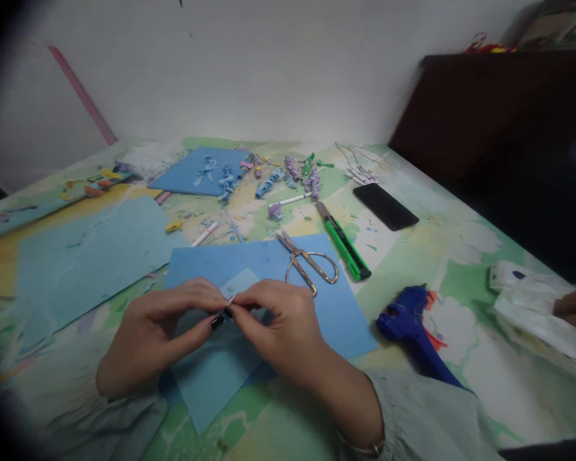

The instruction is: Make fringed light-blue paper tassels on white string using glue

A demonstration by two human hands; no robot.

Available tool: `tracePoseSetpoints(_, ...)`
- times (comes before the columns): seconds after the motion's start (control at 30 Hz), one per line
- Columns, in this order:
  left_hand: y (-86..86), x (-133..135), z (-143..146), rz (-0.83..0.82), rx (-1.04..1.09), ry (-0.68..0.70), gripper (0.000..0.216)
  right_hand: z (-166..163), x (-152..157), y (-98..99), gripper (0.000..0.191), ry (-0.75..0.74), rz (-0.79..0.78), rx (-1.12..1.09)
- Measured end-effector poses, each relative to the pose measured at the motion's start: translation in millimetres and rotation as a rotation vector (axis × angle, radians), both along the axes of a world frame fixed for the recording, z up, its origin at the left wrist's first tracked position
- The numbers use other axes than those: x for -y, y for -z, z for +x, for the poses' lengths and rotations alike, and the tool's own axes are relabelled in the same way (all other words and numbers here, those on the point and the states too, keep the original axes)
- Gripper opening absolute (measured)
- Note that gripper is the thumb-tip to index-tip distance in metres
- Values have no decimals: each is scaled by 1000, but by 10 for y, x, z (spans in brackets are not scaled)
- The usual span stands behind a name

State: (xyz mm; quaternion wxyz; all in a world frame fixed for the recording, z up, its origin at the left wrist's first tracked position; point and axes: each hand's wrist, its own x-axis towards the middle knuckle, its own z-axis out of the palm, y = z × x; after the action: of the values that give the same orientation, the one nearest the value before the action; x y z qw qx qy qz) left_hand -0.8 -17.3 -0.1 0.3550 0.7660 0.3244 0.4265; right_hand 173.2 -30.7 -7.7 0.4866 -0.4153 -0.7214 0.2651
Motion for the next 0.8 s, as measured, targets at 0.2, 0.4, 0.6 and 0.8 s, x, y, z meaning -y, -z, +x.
tracePoseSetpoints(0.2,-11,3,6,-33,-22,-62,18,-15,21,40,13,6,162,69)
tracePoseSetpoints(0.4,-32,-17,3,-133,11,-25,18,-16,24,42,13,23,251,73)
tracePoseSetpoints(0.6,-42,-44,5,-184,11,-40,20,-8,15,8,17,55,250,82)
tracePoseSetpoints(0.8,-50,-101,-37,-211,35,47,26,37,-9,-55,21,-9,148,99)
